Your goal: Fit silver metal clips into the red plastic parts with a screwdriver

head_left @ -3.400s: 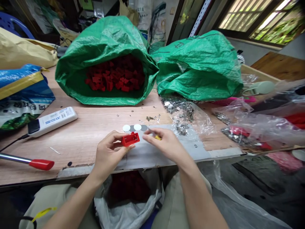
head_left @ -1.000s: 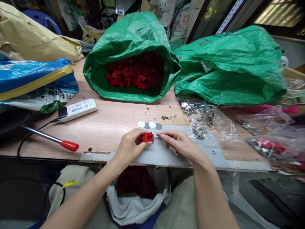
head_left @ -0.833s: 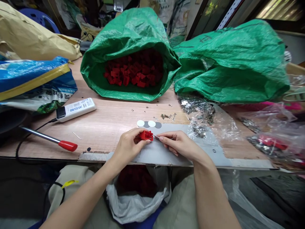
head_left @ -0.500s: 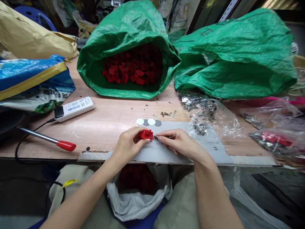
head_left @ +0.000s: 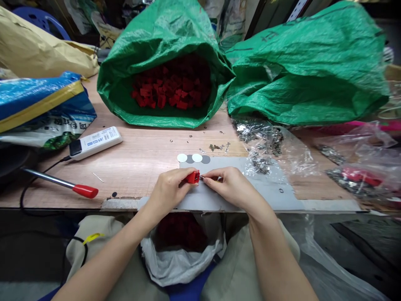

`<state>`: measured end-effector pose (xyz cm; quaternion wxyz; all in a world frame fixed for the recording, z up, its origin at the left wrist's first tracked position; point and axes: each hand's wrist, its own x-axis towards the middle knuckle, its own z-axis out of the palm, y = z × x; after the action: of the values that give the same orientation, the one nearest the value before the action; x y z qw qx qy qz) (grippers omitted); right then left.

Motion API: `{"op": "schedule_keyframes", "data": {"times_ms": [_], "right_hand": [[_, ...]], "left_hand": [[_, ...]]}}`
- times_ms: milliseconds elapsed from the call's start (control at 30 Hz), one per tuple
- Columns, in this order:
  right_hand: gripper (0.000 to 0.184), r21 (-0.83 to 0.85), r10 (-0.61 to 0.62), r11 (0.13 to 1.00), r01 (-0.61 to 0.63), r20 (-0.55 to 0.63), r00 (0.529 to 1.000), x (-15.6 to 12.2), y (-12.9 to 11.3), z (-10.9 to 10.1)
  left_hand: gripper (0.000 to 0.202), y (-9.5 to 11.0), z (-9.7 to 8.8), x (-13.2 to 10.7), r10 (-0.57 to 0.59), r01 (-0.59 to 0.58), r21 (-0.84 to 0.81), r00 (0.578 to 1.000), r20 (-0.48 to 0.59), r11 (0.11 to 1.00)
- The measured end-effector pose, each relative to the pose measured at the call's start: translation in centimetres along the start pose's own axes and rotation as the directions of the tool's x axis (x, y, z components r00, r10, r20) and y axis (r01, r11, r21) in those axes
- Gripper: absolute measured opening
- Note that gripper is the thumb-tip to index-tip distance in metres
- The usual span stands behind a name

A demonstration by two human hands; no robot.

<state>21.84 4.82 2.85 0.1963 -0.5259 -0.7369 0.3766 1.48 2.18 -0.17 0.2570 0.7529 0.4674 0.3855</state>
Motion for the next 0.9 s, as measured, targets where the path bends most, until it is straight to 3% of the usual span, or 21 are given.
{"op": "schedule_keyframes", "data": {"times_ms": [233, 500, 700, 900], "right_hand": [[0.025, 0.111, 0.049, 0.992, -0.056, 0.065, 0.997, 0.18, 0.29, -0.44], [0.021, -0.009, 0.022, 1.000, -0.023, -0.044, 0.999, 0.13, -0.05, 0.25], [0.028, 0.174, 0.081, 0.980, -0.101, 0.120, 0.989, 0.23, 0.19, -0.45], [0.023, 0.109, 0.036, 0.993, -0.039, 0.025, 0.999, 0.12, -0.16, -0.38]], "left_hand": [[0.022, -0.39, 0.23, -0.18, -0.053, 0.052, -0.107, 0.999, -0.007, 0.993], [0.021, -0.46, 0.09, 0.03, 0.032, -0.032, 0.013, 0.999, 0.003, 0.999], [0.022, -0.37, 0.42, -0.16, -0.035, 0.034, -0.025, 0.999, -0.041, 0.999], [0.024, -0.54, 0.50, -0.26, -0.021, 0.020, -0.027, 0.999, -0.043, 0.999]]}}
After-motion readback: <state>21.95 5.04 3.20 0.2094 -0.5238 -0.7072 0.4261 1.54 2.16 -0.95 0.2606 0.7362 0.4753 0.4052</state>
